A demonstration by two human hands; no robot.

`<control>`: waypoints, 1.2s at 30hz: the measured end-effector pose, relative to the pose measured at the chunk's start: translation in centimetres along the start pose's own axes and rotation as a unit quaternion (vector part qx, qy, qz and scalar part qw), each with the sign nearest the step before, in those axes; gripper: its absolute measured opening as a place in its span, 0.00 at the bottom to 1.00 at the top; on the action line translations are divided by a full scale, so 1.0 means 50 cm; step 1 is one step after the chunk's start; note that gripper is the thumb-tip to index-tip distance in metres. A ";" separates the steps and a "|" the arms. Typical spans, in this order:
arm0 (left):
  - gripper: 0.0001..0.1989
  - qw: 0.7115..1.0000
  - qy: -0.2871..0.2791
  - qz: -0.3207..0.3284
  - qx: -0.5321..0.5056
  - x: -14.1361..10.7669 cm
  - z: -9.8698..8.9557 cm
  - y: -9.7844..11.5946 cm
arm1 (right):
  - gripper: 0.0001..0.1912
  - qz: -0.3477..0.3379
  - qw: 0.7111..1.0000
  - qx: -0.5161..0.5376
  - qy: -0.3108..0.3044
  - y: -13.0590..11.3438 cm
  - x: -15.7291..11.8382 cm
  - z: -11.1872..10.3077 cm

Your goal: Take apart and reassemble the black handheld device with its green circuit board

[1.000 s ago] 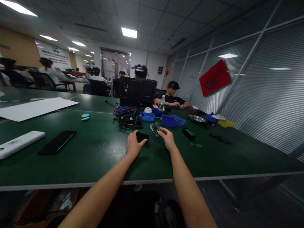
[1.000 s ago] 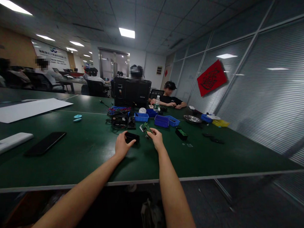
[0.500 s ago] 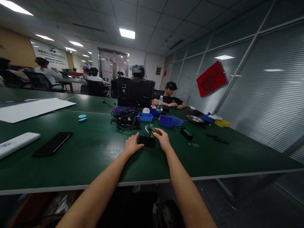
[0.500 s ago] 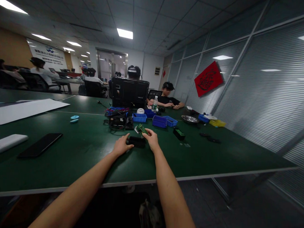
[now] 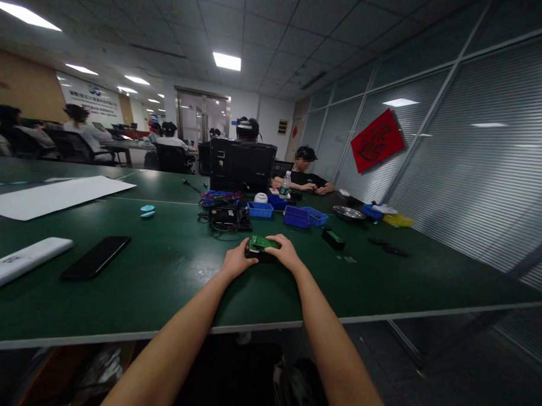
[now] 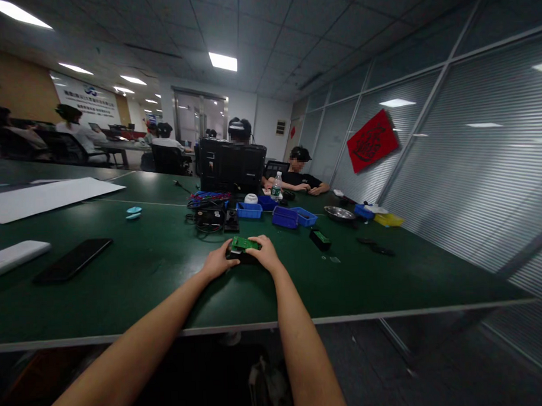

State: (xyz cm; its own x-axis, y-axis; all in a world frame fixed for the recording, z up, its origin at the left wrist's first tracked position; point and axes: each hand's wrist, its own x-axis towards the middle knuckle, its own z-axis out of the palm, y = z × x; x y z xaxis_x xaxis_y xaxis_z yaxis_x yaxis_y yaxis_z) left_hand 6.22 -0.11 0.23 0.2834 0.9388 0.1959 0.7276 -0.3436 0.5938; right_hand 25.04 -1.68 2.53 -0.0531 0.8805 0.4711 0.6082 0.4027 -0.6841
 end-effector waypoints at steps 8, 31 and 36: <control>0.40 1.000 -0.004 -0.007 -0.008 -0.002 -0.001 0.001 | 0.17 -0.005 0.999 -0.012 -0.031 0.000 -0.001 -0.007; 0.42 1.000 0.024 0.011 0.008 0.007 0.012 -0.013 | 0.26 0.040 0.997 0.043 -0.051 0.015 -0.006 -0.017; 0.38 0.999 0.008 0.014 0.039 0.007 0.014 -0.015 | 0.22 -0.008 0.998 -0.030 -0.057 0.026 -0.004 -0.010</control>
State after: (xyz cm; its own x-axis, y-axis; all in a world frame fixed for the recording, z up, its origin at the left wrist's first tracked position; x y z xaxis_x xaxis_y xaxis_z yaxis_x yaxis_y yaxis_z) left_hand 6.20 0.48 -0.68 0.2949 0.9287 0.2250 0.7655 -0.3705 0.5261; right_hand 26.23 -1.44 1.82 -0.1516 0.8978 0.4135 0.6523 0.4052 -0.6406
